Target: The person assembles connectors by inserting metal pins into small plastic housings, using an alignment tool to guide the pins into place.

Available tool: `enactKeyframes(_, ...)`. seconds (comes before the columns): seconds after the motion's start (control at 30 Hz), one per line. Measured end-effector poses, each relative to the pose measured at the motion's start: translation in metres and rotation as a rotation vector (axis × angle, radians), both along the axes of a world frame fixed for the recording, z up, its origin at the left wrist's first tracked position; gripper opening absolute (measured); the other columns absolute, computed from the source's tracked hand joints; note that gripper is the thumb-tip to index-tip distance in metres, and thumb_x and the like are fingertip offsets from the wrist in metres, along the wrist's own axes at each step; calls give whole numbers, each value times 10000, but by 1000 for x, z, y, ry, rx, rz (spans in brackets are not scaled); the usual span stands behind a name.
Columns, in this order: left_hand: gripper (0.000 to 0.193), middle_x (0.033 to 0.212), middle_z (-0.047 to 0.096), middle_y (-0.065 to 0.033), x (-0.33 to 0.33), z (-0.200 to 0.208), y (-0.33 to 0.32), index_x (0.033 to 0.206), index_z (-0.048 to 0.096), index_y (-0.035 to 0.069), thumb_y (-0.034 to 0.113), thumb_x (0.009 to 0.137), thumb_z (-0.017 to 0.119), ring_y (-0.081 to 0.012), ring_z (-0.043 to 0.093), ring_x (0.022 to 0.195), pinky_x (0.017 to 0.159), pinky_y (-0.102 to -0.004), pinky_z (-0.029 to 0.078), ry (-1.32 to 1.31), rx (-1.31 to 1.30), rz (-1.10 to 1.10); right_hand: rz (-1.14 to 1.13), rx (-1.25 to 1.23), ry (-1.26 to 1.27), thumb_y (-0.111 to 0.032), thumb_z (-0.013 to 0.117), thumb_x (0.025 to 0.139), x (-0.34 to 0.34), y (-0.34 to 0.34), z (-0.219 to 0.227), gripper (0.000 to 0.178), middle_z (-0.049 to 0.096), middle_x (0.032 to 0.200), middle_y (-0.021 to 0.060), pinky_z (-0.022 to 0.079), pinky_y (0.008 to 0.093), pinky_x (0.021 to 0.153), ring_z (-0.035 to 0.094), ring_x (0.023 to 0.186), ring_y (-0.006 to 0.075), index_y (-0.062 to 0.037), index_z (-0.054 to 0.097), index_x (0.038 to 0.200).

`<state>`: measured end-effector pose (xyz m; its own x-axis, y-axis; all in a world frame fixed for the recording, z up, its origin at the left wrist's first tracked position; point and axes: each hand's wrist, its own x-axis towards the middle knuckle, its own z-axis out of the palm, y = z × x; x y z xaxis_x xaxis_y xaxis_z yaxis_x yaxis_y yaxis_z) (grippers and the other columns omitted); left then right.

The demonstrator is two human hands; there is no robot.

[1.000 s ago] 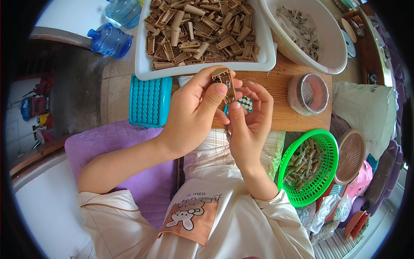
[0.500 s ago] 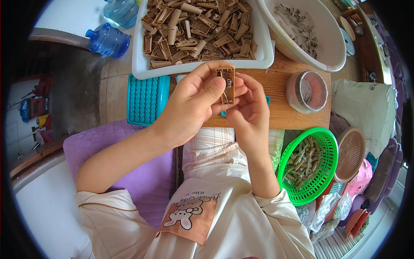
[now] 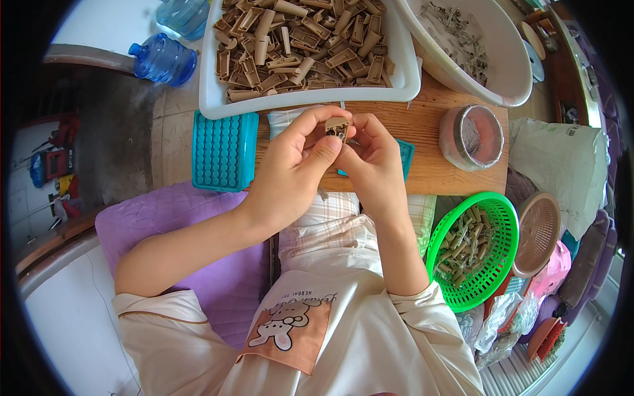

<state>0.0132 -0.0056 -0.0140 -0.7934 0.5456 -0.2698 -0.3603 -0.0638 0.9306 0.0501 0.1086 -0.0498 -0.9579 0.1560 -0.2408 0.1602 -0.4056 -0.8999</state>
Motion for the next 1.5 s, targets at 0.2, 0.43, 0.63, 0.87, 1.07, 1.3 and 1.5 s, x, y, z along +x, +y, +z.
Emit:
enactKeyframes(0.2,260,1024,510,-45,-1,-1,-5,1144,413,60,132,894,402,-105,502,935,827,-263,429,-175,-12,-26,171,-191,59,-15,561,760,5,16,-18,283,513,915,33,451,231,722,512,854,83,-1,464,1025)
enactKeyframes(0.43,285,995,540,-73,-5,-1,-5,1152,425,22,148,898,394,-127,523,944,815,-264,445,-304,-121,-165,53,954,-37,18,502,785,23,88,-74,200,599,865,96,457,251,641,583,805,155,-18,533,979)
enactKeyframes(0.63,308,984,553,-88,-5,-1,-5,1164,416,14,152,889,416,-139,555,909,781,-263,471,-334,-110,-311,152,1348,131,-33,563,738,32,75,-101,231,599,848,112,462,344,650,572,763,269,-54,546,967)
enactKeyframes(0.87,321,959,567,-60,-3,-3,-7,1168,418,29,136,869,462,-120,554,895,757,-246,466,-329,-148,-311,105,1254,120,22,553,739,31,68,-87,216,595,835,110,476,296,623,589,730,220,-43,552,945)
enactKeyframes(1.07,291,942,566,-45,2,-8,-7,1137,446,8,103,862,467,-86,537,879,734,-216,454,-247,-123,-340,-376,856,483,74,618,664,44,20,-22,183,610,770,96,506,272,622,610,716,202,15,552,824)
enactKeyframes(1.3,252,866,585,-78,2,-8,-7,1056,478,-60,69,843,442,-80,552,767,677,-208,454,-312,-125,-254,-89,980,661,108,589,637,38,21,-16,234,615,824,112,504,308,665,611,777,255,16,551,848)
enactKeyframes(1.5,273,860,573,-88,6,-7,-10,1059,452,-68,72,825,427,-98,557,753,675,-211,459,-323,-148,-275,-86,938,115,32,612,673,57,60,-58,311,602,897,129,486,286,633,601,774,220,-4,527,970)
